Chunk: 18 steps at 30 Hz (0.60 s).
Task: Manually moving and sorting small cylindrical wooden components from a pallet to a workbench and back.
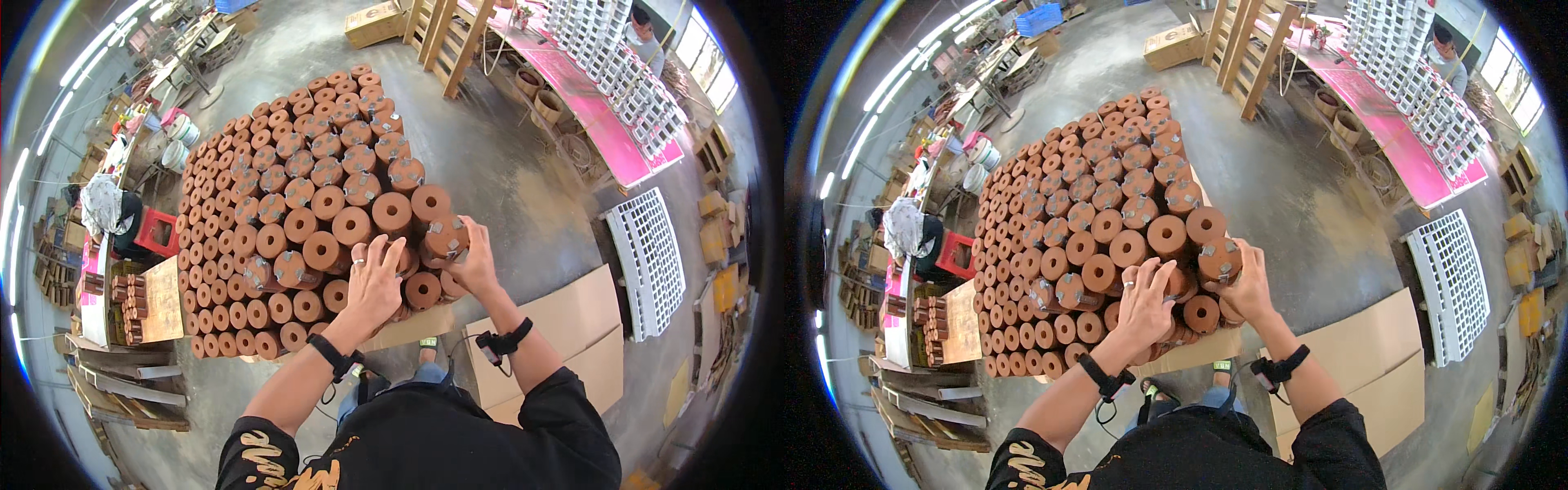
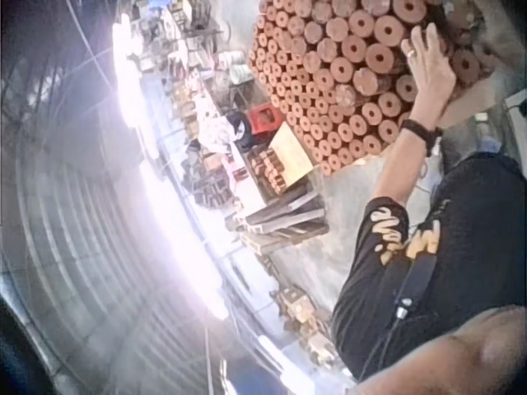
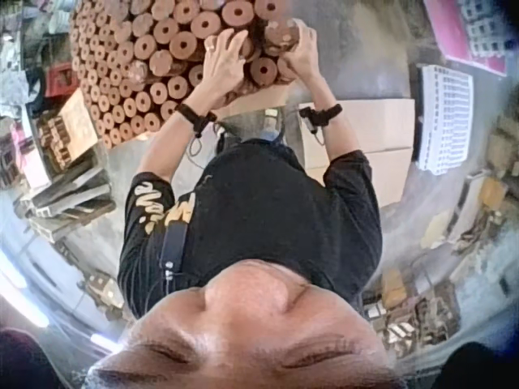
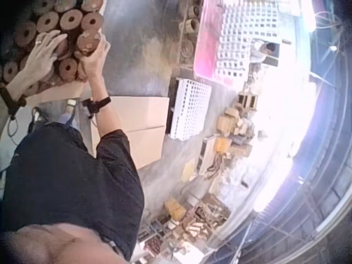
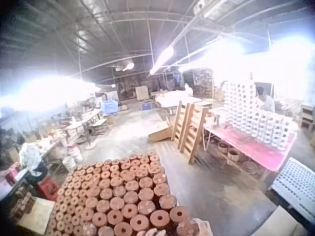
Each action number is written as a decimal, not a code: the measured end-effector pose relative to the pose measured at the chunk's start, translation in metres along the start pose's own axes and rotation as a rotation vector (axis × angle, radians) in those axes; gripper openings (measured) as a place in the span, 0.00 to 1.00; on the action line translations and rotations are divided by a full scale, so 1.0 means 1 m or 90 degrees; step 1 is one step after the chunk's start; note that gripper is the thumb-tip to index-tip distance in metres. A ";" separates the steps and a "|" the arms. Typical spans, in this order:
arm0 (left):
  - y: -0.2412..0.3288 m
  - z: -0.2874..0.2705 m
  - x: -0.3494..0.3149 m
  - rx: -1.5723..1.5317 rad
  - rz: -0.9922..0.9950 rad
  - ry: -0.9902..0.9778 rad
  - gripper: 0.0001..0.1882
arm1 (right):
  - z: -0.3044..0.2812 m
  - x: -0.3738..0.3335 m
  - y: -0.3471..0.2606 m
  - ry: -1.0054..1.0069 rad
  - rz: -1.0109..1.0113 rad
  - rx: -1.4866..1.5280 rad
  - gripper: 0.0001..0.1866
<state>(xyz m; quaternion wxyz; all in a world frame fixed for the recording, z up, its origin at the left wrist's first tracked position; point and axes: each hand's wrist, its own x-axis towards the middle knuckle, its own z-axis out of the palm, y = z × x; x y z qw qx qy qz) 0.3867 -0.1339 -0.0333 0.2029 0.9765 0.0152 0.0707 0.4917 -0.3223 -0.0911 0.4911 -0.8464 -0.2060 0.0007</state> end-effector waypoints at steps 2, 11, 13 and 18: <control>0.000 0.010 0.004 0.010 -0.005 -0.002 0.36 | 0.008 0.000 0.009 0.005 -0.030 0.013 0.49; 0.000 0.023 0.009 0.020 0.002 0.035 0.34 | 0.017 -0.003 0.021 -0.044 -0.036 0.028 0.51; -0.009 0.030 0.007 0.006 0.048 0.071 0.32 | 0.019 -0.004 0.021 -0.053 -0.024 0.026 0.50; -0.016 0.036 0.000 -0.009 0.022 0.091 0.30 | 0.016 -0.005 0.026 -0.052 -0.024 0.026 0.54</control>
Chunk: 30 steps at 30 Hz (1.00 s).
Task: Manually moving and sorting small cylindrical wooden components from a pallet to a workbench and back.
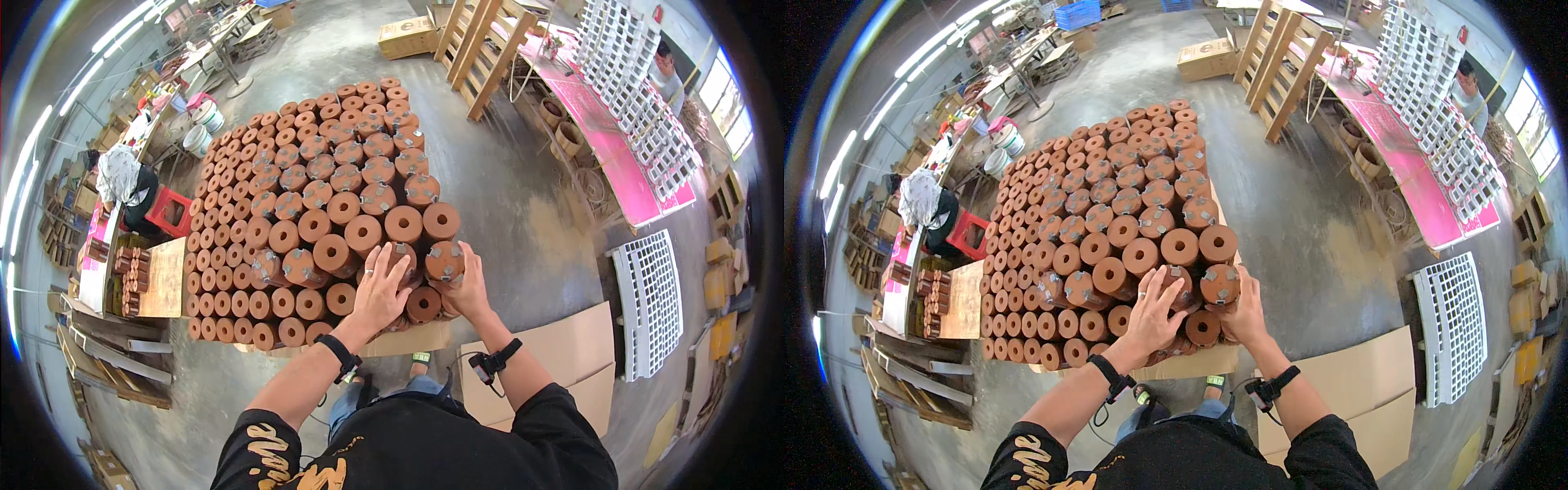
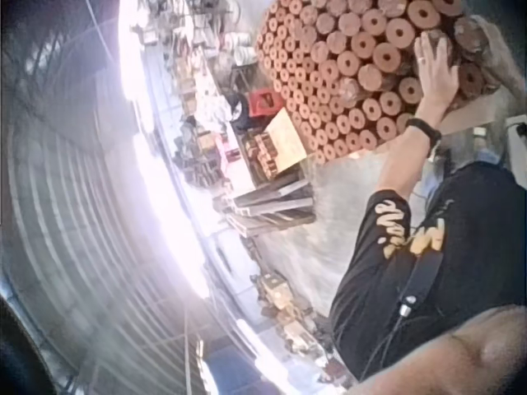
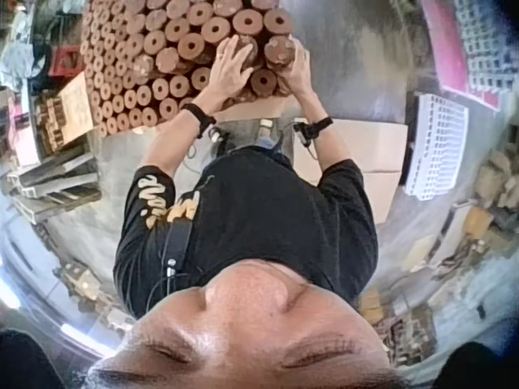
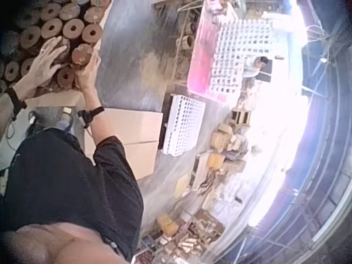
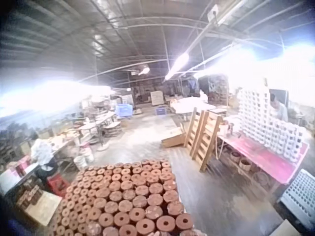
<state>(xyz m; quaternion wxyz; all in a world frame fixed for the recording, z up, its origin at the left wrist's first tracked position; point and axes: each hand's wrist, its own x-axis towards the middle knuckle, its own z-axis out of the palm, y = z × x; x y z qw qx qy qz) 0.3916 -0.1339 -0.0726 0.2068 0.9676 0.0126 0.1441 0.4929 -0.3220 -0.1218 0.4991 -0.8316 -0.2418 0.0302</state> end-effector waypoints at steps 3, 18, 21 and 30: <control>-0.005 -0.006 -0.010 -0.059 -0.030 0.000 0.32 | 0.000 -0.001 -0.001 -0.006 -0.018 -0.006 0.56; -0.052 -0.141 -0.260 -0.042 -0.376 0.192 0.31 | 0.044 -0.078 -0.165 0.035 -0.262 0.111 0.19; -0.069 -0.170 -0.361 -0.073 -0.569 0.173 0.31 | 0.120 -0.117 -0.239 -0.165 -0.379 0.080 0.12; -0.087 -0.202 -0.623 -0.117 -0.888 0.200 0.31 | 0.355 -0.260 -0.411 -0.750 -0.589 0.190 0.12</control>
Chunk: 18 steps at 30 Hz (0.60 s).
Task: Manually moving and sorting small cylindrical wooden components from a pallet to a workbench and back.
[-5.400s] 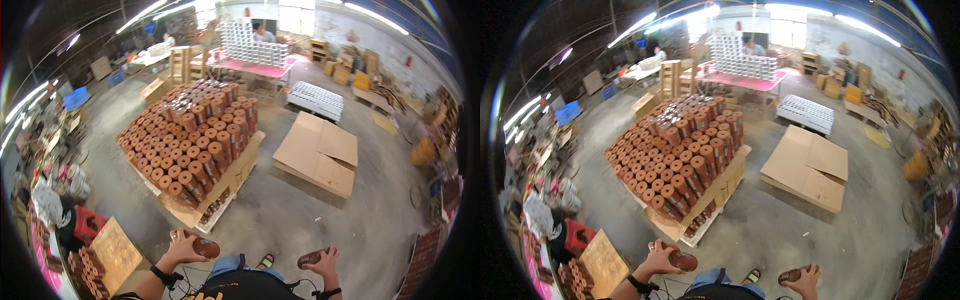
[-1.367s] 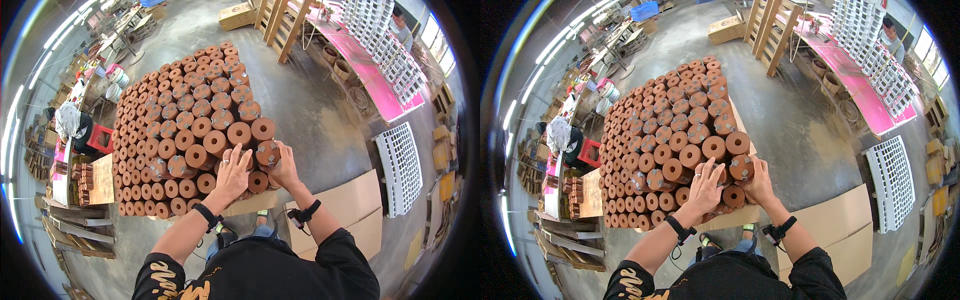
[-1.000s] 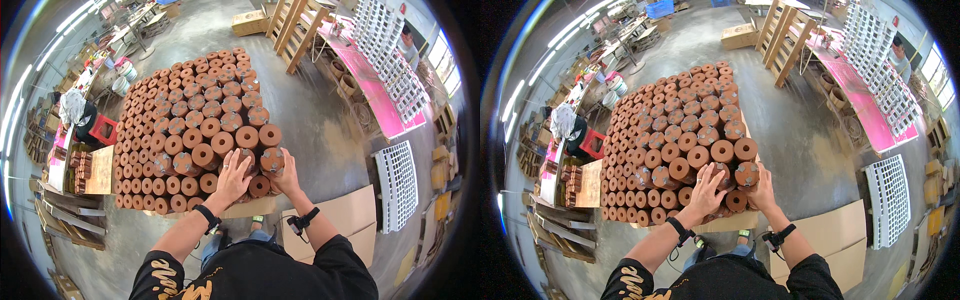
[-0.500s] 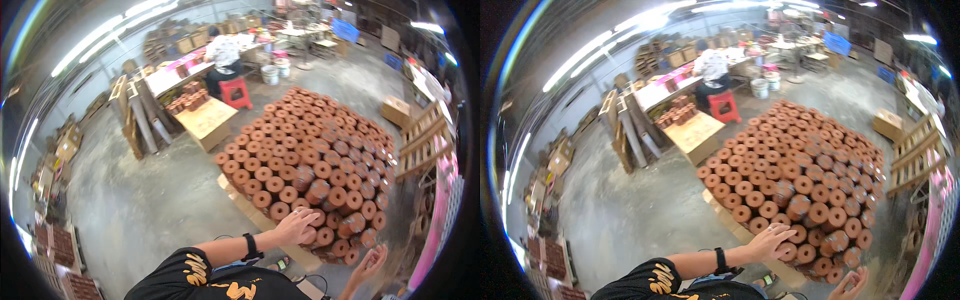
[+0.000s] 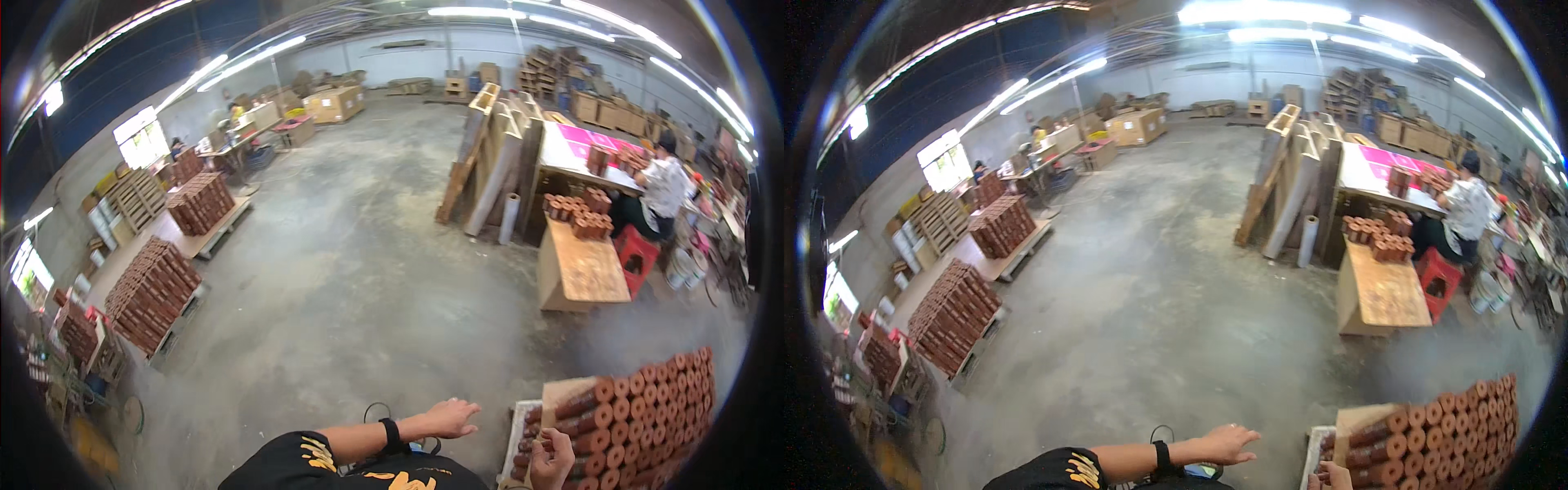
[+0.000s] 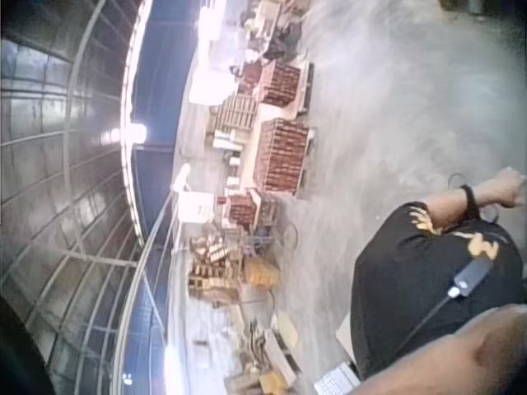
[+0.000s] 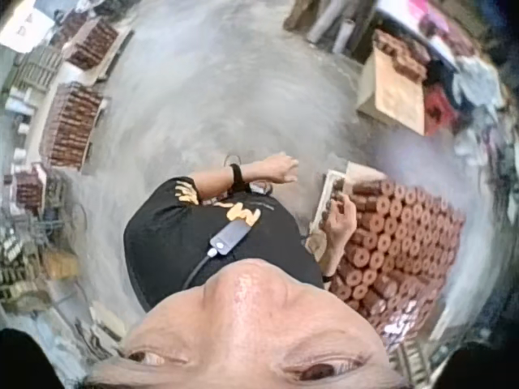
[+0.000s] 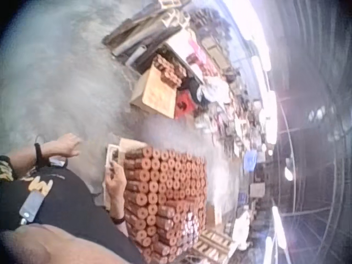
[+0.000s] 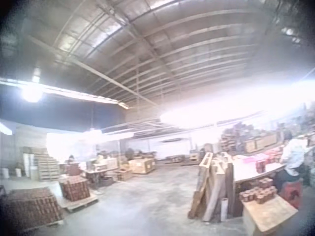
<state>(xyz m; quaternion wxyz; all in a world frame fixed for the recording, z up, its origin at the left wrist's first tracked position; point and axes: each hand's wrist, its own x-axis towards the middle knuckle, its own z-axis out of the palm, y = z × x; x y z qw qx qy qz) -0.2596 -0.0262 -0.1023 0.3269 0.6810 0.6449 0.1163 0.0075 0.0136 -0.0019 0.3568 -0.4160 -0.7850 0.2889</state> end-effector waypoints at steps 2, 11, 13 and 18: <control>-0.021 -0.031 0.001 -0.043 -0.069 -0.057 0.31 | 0.029 0.040 0.006 -0.021 -0.002 0.020 0.13; -0.108 -0.104 0.058 -0.123 -0.132 -0.011 0.33 | 0.094 0.209 0.065 -0.265 0.088 -0.049 0.17; -0.131 -0.118 0.078 -0.128 -0.151 0.012 0.33 | 0.118 0.256 0.084 -0.212 -0.015 -0.004 0.18; -0.170 -0.179 0.147 -0.115 -0.237 0.072 0.33 | 0.130 0.382 0.102 -0.214 -0.020 -0.061 0.20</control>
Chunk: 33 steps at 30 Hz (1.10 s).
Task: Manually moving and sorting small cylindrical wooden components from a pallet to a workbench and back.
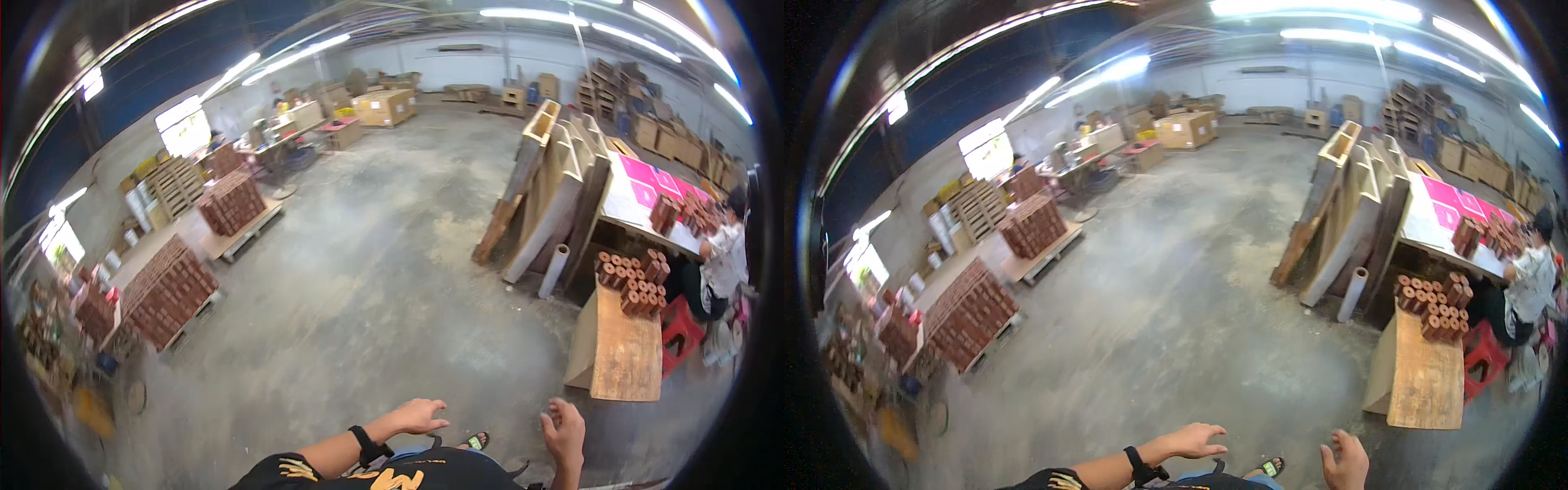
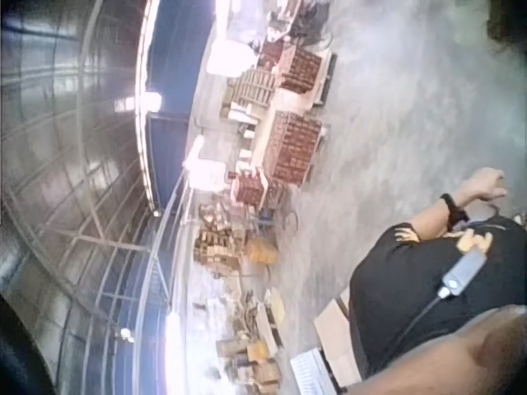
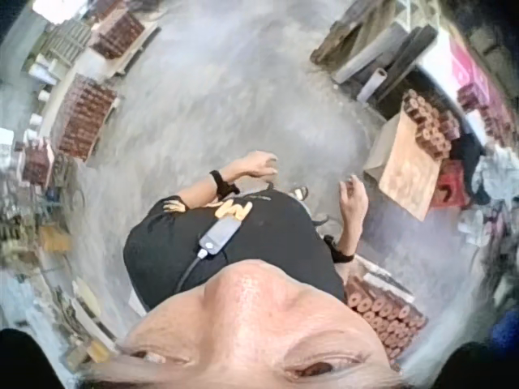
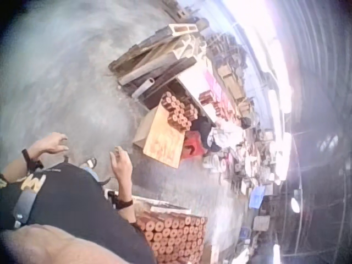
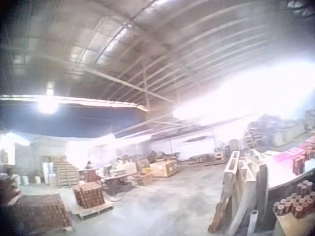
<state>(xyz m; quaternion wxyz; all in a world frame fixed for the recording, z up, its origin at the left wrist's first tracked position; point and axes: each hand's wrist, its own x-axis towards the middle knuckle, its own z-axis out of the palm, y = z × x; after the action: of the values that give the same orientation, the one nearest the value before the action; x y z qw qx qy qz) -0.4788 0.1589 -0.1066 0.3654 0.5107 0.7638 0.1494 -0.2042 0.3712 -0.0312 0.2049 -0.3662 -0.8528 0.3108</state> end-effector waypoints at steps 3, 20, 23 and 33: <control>0.012 -0.047 0.048 0.009 0.031 0.072 0.33 | -0.016 0.065 -0.007 0.012 -0.027 -0.042 0.17; -0.003 -0.244 0.443 0.047 0.061 -0.005 0.31 | 0.006 0.323 0.115 -0.078 0.261 -0.102 0.24; 0.040 -0.277 0.518 0.096 0.112 -0.048 0.32 | -0.010 0.343 0.116 0.010 0.340 -0.012 0.23; 0.147 -0.261 0.711 0.088 0.205 -0.181 0.34 | -0.042 0.381 0.186 0.138 0.586 0.068 0.22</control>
<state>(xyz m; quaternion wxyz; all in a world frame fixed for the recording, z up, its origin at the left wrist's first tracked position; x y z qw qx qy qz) -0.7159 0.8929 -0.1270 0.4046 0.6656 0.6220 0.0794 -0.3342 0.7738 -0.0806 0.1524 -0.7255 -0.5584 0.3725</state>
